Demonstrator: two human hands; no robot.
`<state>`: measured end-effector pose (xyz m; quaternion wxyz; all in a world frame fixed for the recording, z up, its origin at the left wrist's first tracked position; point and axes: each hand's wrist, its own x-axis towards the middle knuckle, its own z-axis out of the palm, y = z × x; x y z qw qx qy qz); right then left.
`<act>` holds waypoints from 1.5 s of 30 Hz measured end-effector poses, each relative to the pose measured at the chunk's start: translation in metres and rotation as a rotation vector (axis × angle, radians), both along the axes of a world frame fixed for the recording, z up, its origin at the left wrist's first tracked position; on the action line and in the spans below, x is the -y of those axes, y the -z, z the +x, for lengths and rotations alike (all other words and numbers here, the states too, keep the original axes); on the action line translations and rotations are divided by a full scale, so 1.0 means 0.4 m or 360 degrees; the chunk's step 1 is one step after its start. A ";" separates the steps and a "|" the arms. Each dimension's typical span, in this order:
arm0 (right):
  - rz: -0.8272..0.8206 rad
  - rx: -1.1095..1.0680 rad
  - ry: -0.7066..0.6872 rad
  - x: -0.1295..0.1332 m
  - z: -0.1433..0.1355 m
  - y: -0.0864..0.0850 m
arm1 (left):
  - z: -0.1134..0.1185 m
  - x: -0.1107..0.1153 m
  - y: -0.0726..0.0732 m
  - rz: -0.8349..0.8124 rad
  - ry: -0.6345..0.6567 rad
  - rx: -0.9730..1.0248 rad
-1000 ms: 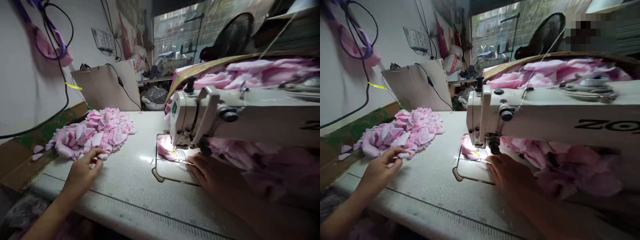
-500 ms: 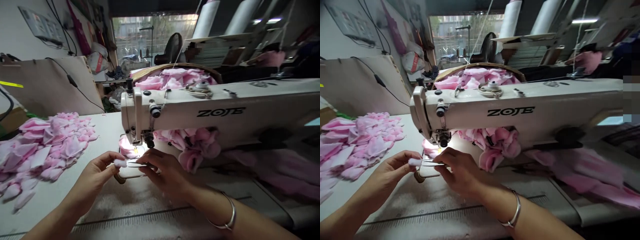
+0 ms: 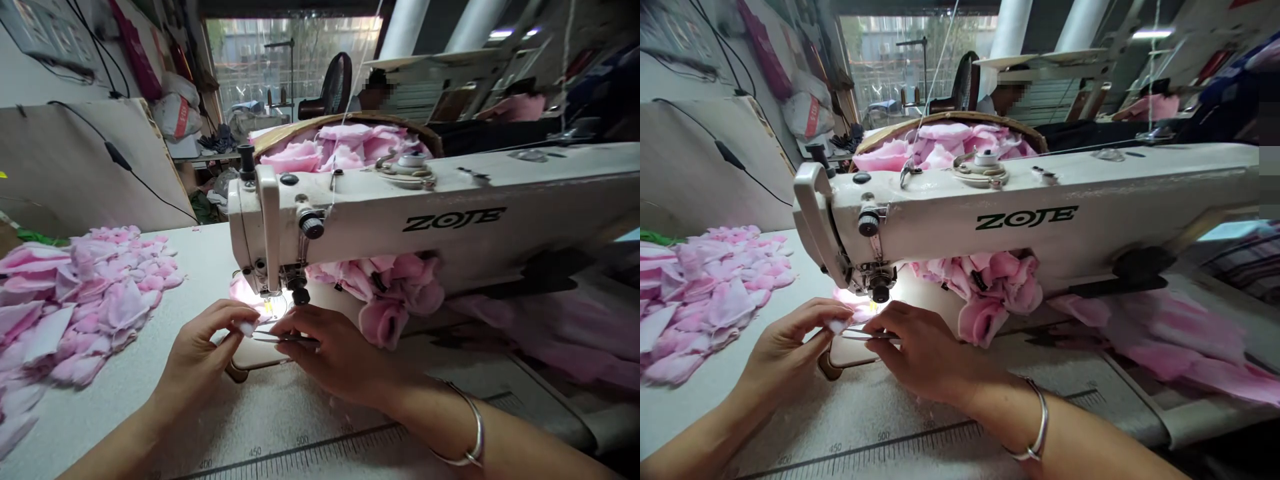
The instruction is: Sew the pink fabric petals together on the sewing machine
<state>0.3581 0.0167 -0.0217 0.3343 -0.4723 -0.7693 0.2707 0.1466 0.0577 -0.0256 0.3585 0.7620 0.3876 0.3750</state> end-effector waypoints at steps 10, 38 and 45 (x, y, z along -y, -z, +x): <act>-0.0097 -0.0022 0.0051 -0.011 -0.018 -0.005 | -0.024 -0.005 0.019 0.0278 0.0097 -0.0200; 0.0077 0.0205 0.0141 -0.003 0.006 0.006 | 0.005 0.004 0.003 -0.0603 -0.0058 0.0265; 0.0050 0.0181 0.0142 -0.004 -0.002 0.013 | 0.009 0.007 0.006 -0.0594 -0.0020 0.0280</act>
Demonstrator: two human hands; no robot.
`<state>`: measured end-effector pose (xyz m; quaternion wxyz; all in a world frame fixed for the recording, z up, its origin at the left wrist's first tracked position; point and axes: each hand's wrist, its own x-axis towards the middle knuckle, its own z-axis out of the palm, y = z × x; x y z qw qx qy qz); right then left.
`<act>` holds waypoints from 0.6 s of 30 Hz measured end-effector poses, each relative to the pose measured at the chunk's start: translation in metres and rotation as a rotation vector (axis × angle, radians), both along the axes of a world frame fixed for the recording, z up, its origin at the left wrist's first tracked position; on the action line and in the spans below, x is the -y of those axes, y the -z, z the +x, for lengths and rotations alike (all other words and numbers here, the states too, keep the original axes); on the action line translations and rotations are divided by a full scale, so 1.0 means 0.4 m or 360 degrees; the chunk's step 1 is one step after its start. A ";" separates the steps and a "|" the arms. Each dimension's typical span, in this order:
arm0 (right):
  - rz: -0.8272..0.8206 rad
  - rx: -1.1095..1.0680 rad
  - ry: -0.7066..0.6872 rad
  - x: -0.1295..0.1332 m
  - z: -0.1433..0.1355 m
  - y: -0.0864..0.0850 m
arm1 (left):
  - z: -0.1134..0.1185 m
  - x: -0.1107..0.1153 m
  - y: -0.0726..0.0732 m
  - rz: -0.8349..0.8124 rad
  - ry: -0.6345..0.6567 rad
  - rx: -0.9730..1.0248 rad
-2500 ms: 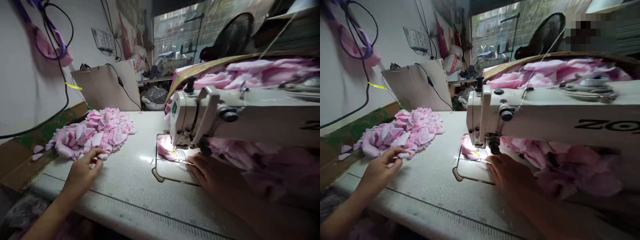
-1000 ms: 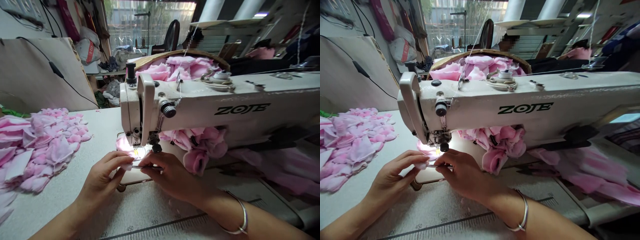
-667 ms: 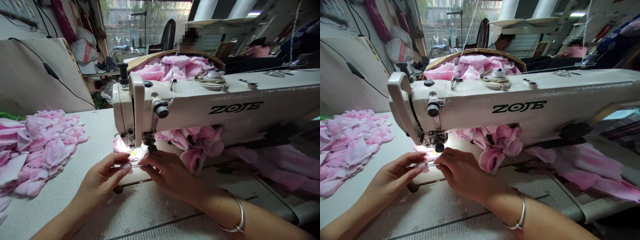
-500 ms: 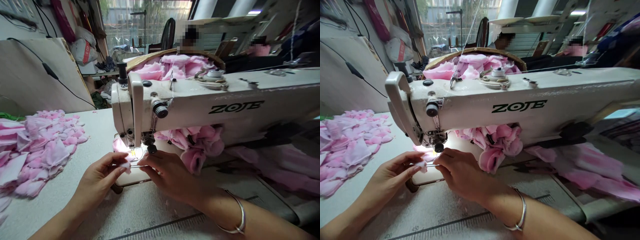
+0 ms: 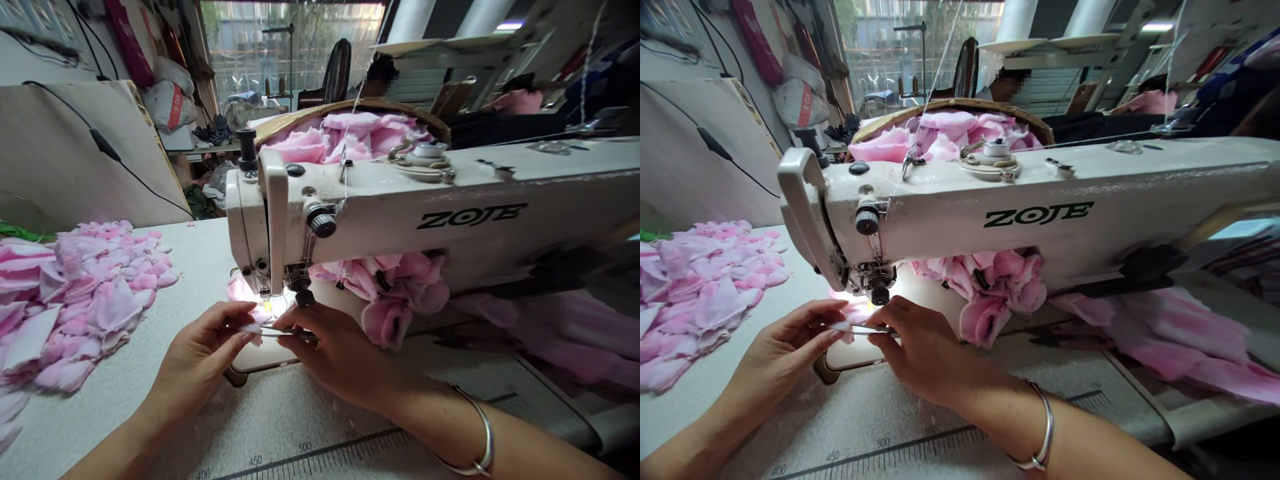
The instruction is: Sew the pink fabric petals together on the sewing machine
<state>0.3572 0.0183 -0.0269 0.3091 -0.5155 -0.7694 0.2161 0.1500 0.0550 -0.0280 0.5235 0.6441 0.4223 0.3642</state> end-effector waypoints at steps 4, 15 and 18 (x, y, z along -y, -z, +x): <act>0.0011 0.0022 0.0015 -0.004 0.000 -0.001 | -0.001 0.002 0.000 0.0042 -0.0022 -0.0001; 0.0050 0.0027 0.0061 -0.004 0.004 -0.007 | 0.000 0.005 -0.010 0.0071 -0.0041 0.0014; 0.0009 0.0017 0.0026 -0.005 0.004 -0.006 | -0.003 0.006 -0.011 0.0065 -0.0025 0.0003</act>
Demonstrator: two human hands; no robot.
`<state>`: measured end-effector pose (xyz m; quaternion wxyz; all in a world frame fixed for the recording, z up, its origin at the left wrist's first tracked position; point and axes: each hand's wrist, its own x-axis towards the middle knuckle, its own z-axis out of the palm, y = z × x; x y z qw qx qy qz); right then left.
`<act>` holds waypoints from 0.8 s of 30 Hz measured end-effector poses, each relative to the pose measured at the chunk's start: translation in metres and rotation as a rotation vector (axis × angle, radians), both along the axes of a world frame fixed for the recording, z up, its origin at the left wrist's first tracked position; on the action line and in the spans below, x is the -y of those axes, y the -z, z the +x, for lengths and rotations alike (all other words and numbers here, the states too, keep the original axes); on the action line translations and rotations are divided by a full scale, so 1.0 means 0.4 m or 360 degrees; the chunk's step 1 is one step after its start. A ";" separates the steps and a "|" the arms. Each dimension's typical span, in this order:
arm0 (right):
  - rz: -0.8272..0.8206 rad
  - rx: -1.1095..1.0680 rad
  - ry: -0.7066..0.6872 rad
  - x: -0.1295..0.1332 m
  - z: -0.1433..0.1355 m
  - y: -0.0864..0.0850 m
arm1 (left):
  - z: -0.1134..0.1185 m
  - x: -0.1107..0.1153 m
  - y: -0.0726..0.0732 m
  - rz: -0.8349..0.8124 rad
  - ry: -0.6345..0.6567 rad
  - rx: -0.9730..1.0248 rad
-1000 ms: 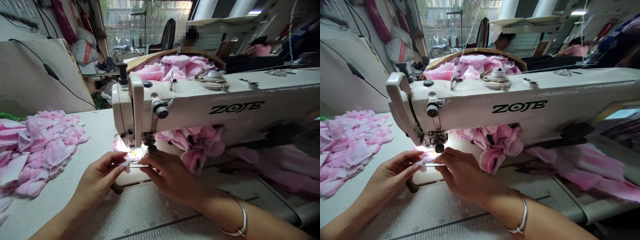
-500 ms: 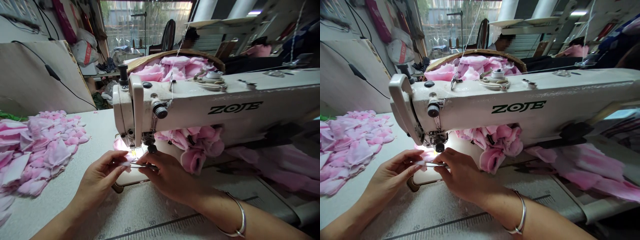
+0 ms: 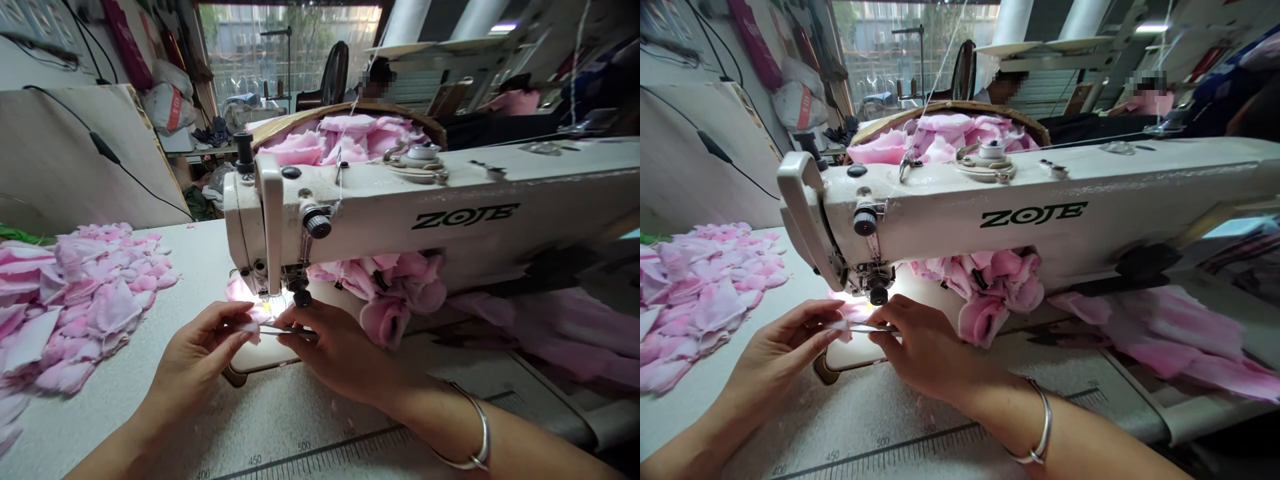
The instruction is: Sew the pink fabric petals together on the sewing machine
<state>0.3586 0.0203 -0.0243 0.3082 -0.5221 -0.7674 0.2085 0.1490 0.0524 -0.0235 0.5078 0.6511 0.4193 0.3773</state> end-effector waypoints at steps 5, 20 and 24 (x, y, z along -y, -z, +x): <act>-0.0008 -0.0022 -0.0033 -0.001 -0.003 0.004 | -0.004 0.000 0.006 -0.0038 0.0042 -0.0007; -0.0097 0.0301 -0.0155 -0.038 -0.002 -0.027 | 0.012 -0.005 0.016 -0.0030 0.0033 -0.0166; -0.0288 0.0166 -0.0116 -0.060 0.012 -0.047 | -0.011 -0.017 0.003 0.0559 -0.0040 -0.0480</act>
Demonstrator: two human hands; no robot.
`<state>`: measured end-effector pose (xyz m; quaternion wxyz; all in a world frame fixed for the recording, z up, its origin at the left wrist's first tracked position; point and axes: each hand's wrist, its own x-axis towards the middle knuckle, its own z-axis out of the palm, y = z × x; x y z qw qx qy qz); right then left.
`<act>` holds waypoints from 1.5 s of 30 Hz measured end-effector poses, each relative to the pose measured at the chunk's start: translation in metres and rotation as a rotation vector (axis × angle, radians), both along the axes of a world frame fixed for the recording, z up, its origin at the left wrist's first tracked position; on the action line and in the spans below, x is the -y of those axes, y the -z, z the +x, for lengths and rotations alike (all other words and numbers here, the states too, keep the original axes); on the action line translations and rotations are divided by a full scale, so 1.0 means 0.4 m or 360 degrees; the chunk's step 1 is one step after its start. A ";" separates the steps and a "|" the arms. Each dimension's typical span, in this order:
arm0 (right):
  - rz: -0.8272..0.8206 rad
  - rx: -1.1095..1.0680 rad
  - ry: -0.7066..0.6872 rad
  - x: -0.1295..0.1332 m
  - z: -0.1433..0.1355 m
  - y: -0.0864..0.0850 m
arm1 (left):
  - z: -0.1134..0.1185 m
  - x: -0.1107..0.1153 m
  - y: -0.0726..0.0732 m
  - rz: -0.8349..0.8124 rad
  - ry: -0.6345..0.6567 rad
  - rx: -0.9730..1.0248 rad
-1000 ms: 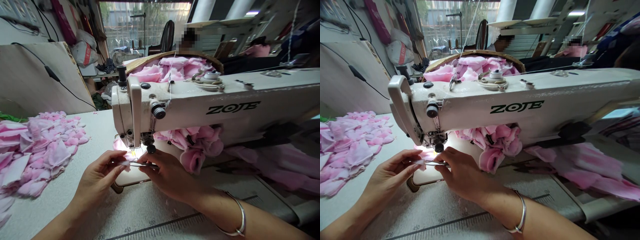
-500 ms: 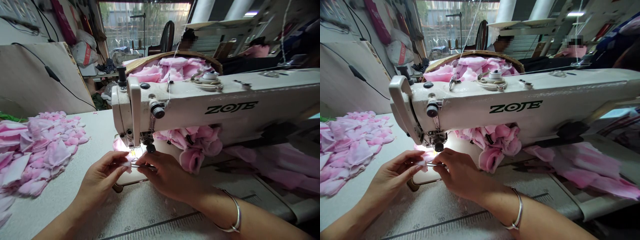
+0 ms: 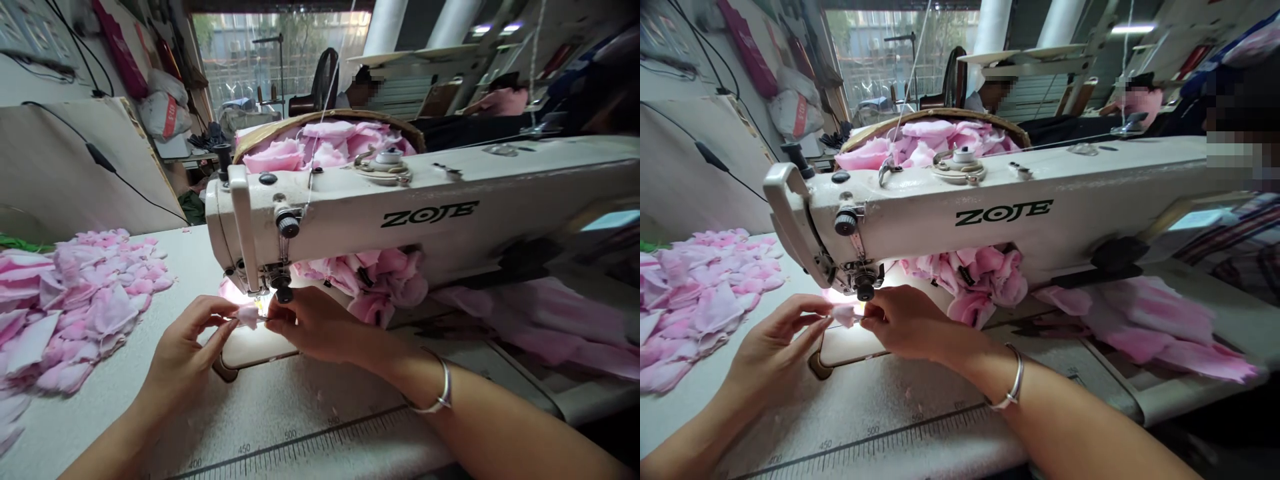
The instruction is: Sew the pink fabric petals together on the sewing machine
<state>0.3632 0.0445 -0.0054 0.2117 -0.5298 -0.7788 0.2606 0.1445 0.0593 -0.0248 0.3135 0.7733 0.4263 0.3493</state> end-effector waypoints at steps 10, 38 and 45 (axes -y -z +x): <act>0.0008 -0.0289 -0.0056 0.007 0.015 -0.014 | 0.000 -0.033 -0.005 0.1136 0.0369 -0.1456; -0.0325 0.0015 0.0089 -0.011 -0.010 0.023 | -0.004 -0.023 0.031 0.1186 0.0336 -0.1066; -0.0228 0.0181 0.0158 -0.014 -0.020 0.038 | 0.037 -0.017 0.031 0.1132 0.0000 -0.1693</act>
